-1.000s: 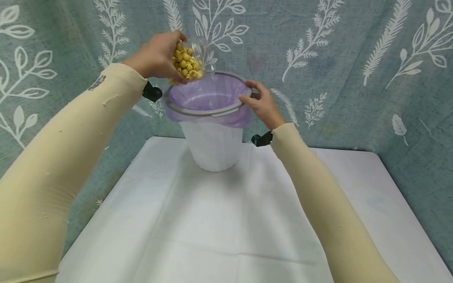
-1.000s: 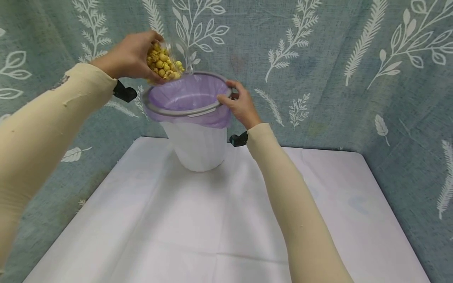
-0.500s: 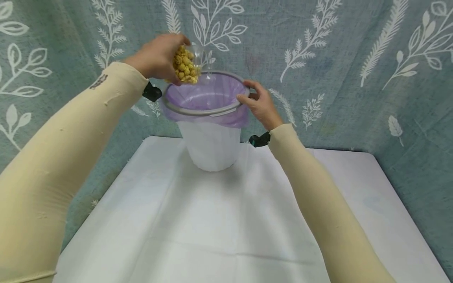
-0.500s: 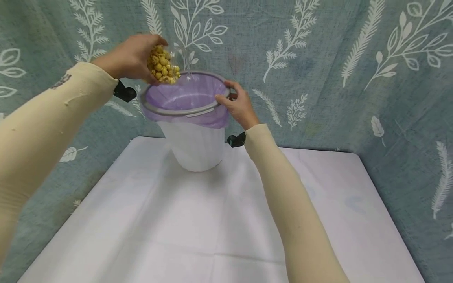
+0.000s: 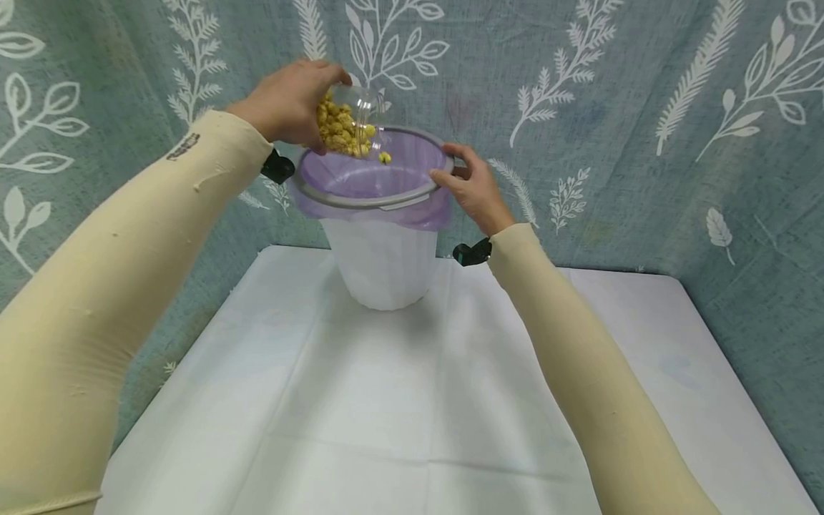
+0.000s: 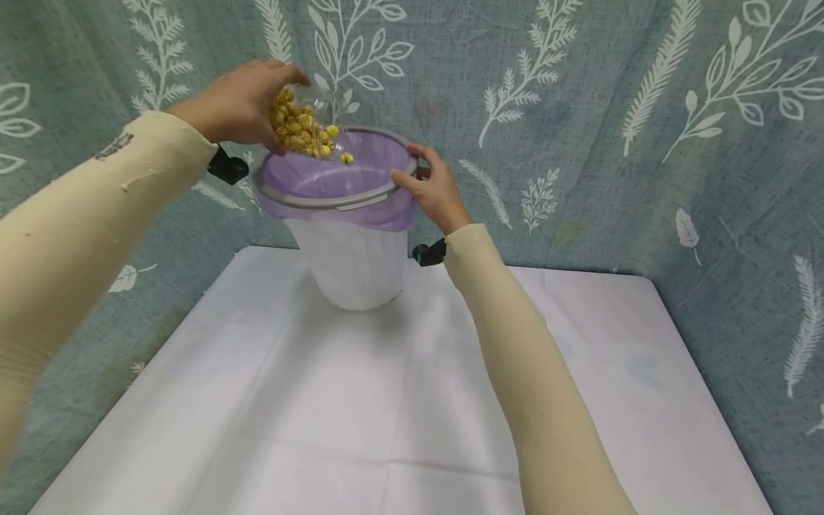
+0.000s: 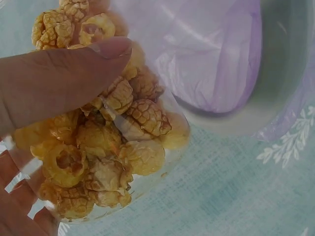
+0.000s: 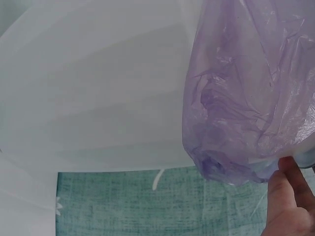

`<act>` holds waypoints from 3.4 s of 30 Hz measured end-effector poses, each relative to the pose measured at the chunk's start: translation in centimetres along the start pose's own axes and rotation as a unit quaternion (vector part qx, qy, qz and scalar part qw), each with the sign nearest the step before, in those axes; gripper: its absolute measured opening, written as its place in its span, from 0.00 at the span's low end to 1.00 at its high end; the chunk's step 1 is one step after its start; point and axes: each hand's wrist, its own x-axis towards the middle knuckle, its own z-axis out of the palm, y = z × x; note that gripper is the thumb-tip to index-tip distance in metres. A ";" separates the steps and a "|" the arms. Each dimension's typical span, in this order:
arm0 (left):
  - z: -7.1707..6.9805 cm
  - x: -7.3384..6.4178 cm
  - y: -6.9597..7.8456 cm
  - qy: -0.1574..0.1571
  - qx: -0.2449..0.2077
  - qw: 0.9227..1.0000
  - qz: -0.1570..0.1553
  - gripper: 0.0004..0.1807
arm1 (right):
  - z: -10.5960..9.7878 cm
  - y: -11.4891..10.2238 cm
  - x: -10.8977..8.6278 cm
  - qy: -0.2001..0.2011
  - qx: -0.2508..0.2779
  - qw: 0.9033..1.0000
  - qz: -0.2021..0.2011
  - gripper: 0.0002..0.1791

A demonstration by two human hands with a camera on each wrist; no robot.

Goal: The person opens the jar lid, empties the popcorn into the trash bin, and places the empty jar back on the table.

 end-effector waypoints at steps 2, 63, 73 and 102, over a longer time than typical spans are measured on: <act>0.0 0.0 0.0 0.001 0.005 1.000 0.002 0.62 | 0.0 0.0 0.1 -0.001 0.002 1.000 -0.001 0.36; 0.7 0.6 1.3 0.017 0.093 0.994 0.052 0.55 | 0.4 -2.7 -1.7 -0.002 0.014 1.000 0.008 0.35; 0.5 0.7 1.6 0.016 0.102 0.993 0.057 0.55 | 0.4 -2.7 -1.7 0.000 0.012 1.000 0.007 0.35; 0.1 1.1 2.6 0.040 0.148 0.984 0.088 0.42 | 0.4 -2.4 -1.6 0.000 0.016 1.000 0.000 0.35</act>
